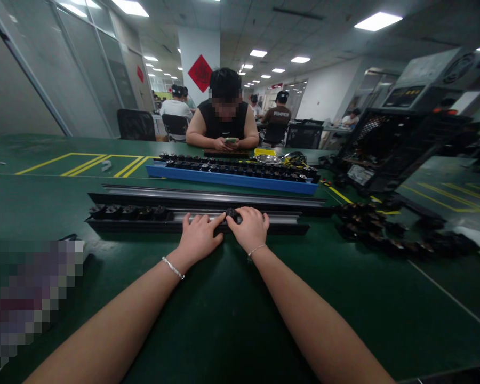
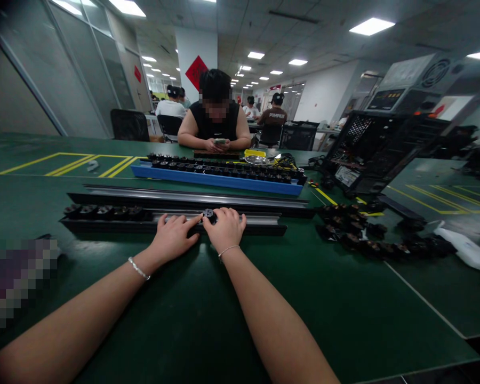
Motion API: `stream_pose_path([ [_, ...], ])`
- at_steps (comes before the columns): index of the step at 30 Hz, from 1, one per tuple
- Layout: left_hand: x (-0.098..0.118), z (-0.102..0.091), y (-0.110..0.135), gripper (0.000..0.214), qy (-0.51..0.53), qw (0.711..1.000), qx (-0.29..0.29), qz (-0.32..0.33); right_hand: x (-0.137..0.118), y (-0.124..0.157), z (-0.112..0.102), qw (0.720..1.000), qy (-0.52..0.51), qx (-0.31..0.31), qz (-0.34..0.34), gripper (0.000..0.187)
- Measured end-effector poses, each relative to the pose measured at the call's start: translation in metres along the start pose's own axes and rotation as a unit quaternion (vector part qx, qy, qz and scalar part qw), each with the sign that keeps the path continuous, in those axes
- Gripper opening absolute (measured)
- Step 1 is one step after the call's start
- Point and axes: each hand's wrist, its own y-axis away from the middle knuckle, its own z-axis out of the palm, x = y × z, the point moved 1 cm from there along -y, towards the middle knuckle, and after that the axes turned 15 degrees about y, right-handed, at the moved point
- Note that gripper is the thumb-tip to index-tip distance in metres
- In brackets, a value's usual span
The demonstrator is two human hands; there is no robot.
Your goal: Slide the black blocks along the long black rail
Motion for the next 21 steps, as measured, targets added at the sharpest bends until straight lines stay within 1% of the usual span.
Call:
stream_pose_path([
  [5, -0.0002, -0.0001, -0.0005, 0.05, 0.006, 1.0, -0.003, 0.0, -0.0011, 0.0017, -0.0005, 1.0, 0.009, 0.004, -0.006, 0.033],
  [13, 0.0001, -0.0011, -0.0008, 0.052, 0.017, 1.0, -0.012, -0.01, -0.0012, -0.0007, -0.0015, 1.0, 0.008, -0.006, -0.001, 0.031],
  [21, 0.0, -0.001, 0.0001, 0.051, 0.013, 1.0, 0.003, 0.004, 0.0042, -0.0026, -0.0045, 1.0, -0.003, -0.009, 0.007, 0.028],
])
